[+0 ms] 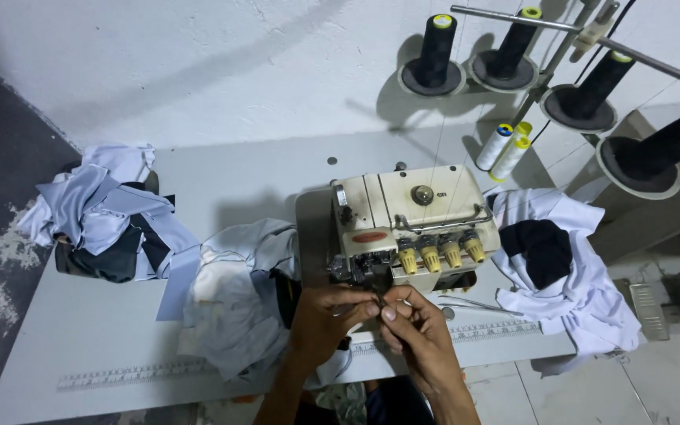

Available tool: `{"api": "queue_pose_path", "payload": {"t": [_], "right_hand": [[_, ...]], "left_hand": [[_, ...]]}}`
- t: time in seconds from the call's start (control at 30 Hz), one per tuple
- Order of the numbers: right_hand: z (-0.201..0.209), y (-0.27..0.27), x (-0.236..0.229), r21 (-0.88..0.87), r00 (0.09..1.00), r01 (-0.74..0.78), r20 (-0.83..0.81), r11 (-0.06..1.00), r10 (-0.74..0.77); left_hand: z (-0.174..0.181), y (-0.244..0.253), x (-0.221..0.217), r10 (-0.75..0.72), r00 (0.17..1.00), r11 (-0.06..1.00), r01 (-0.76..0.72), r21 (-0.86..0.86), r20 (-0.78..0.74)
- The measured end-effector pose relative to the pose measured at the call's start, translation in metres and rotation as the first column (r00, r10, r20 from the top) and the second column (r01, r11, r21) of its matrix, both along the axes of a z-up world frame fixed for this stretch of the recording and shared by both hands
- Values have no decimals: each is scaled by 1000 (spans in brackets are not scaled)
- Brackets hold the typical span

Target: Adjusting and threading an industrial overlock sewing machine.

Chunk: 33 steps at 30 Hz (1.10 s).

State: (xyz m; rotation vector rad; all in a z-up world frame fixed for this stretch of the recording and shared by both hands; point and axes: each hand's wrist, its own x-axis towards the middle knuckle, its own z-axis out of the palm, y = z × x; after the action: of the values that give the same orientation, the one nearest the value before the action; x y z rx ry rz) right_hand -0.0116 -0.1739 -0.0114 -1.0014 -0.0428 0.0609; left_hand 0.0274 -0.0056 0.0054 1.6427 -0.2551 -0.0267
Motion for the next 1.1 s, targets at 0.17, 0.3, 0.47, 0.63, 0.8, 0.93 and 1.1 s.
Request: {"api": "queue_pose_path", "payload": {"t": [0.17, 0.3, 0.47, 0.63, 0.8, 0.93, 1.1], "right_hand": [[-3, -4, 1, -3, 999, -43, -21, 999, 43], [-2, -7, 1, 44, 997, -72, -38, 996, 74], [-4, -11, 2, 134, 990, -138, -17, 981, 141], [0, -7, 1, 134, 993, -80, -70, 988, 90], [-10, -7, 2, 153, 994, -59, -86, 986, 72], [-11, -3, 3, 170, 993, -48, -99, 984, 65], [-12, 1, 2, 177, 992, -42, -106, 983, 61]], "left_hand": [[0, 4, 5, -78, 992, 997, 76, 32, 97], [-4, 4, 9, -89, 996, 996, 89, 11, 22], [1, 3, 7, -113, 982, 993, 109, 33, 151], [-2, 2, 5, -112, 985, 994, 109, 24, 135], [-11, -9, 0, -49, 997, 999, 50, -19, 63], [-25, -18, -7, 92, 995, 988, -96, -122, -39], [-28, -17, -8, 124, 992, 985, -120, -121, 20]]}}
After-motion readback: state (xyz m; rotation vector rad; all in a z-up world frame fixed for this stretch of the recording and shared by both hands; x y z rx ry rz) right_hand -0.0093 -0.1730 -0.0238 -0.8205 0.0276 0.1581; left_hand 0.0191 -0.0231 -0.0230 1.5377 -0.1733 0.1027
